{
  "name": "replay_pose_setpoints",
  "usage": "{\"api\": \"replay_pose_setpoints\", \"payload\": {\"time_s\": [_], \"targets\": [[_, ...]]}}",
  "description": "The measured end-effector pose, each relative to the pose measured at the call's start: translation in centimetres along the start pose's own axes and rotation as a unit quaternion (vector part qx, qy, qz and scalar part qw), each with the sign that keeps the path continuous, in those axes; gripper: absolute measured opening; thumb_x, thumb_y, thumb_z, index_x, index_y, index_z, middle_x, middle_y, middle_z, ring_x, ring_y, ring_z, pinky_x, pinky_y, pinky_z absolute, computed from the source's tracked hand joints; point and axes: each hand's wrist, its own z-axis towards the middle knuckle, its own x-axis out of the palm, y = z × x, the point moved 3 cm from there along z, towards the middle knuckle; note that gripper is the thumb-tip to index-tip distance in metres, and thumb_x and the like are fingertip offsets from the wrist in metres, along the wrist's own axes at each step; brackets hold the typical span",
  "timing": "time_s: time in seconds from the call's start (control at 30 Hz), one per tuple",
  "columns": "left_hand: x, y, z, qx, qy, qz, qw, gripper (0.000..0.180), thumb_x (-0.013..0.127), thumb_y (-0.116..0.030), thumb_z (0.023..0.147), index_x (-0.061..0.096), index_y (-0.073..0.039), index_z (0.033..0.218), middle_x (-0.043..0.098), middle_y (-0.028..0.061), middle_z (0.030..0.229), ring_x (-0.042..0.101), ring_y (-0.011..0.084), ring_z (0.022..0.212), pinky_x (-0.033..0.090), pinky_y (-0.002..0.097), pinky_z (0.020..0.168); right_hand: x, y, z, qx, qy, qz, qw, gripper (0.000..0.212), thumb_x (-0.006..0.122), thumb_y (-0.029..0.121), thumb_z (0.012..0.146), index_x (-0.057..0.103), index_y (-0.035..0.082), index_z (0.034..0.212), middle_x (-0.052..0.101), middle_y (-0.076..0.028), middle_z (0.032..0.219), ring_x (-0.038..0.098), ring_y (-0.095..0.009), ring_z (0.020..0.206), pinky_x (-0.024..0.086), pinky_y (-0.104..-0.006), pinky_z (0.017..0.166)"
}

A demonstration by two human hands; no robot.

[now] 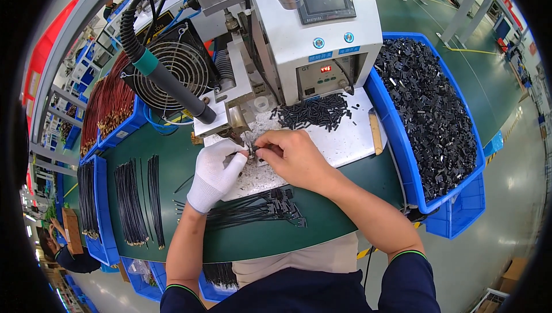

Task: The person assembles small electronics components and wire harnesses by hand at an assembly station, using a manual pressing tool to connect plastic clips and connector pins.

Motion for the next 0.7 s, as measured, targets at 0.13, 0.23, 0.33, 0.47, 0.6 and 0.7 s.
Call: {"api": "replay_pose_setpoints", "payload": {"time_s": [0.13,0.23,0.33,0.47,0.6,0.7], "targets": [[-0.23,-0.34,0.15,-0.005,0.009,0.003,1.0,0.016,0.075,-0.019,0.1,0.083,-0.006,0.107,0.081,0.0136,0.097,0.078,0.0328,0.079,0.061,0.0405,0.075,-0.15,0.23,-0.04,0.002,0.0,-0.008,1.0,0.023,0.086,0.006,0.1,0.083,-0.006,0.119,0.084,-0.015,0.103,0.08,-0.017,0.089,0.063,-0.0326,0.081],[-0.31,-0.29,0.19,-0.001,0.011,0.005,1.0,0.018,0.075,-0.02,0.1,0.084,-0.006,0.107,0.08,0.014,0.095,0.077,0.0328,0.078,0.061,0.0411,0.074,-0.11,0.19,-0.02,0.003,0.002,-0.01,1.0,0.023,0.086,0.006,0.1,0.083,-0.006,0.119,0.084,-0.015,0.102,0.08,-0.017,0.089,0.063,-0.0328,0.081],[-0.18,0.3,0.13,-0.003,0.016,0.009,1.0,0.02,0.076,-0.022,0.099,0.085,-0.007,0.108,0.078,0.0156,0.091,0.076,0.0336,0.075,0.06,0.0426,0.072,-0.03,-0.03,-0.05,-0.003,-0.004,-0.002,1.0,0.023,0.086,0.007,0.1,0.083,-0.005,0.119,0.084,-0.015,0.102,0.08,-0.018,0.087,0.063,-0.0332,0.08],[-0.44,-0.16,0.23,-0.009,0.024,0.048,0.999,0.022,0.076,-0.025,0.098,0.086,-0.009,0.11,0.076,0.0177,0.086,0.074,0.0355,0.073,0.059,0.0454,0.07,-0.21,0.38,0.06,-0.003,-0.004,-0.008,1.0,0.023,0.085,0.007,0.099,0.083,-0.005,0.119,0.083,-0.016,0.1,0.077,-0.018,0.082,0.061,-0.034,0.077],[-0.43,-0.04,0.32,-0.001,0.022,0.051,0.998,0.021,0.075,-0.024,0.098,0.086,-0.009,0.109,0.076,0.0174,0.086,0.074,0.0364,0.073,0.058,0.0462,0.069,-0.17,0.26,0.09,-0.015,-0.01,-0.006,1.0,0.022,0.085,0.007,0.099,0.083,-0.005,0.118,0.083,-0.016,0.098,0.075,-0.019,0.08,0.06,-0.0342,0.075],[-0.58,-0.18,0.28,0.007,0.025,0.06,0.998,0.022,0.075,-0.025,0.098,0.086,-0.009,0.109,0.075,0.0175,0.085,0.074,0.0368,0.073,0.058,0.0469,0.069,-0.14,0.46,0.12,-0.007,-0.005,-0.003,1.0,0.021,0.085,0.007,0.1,0.083,-0.005,0.117,0.083,-0.016,0.098,0.075,-0.019,0.08,0.06,-0.034,0.076]]}}
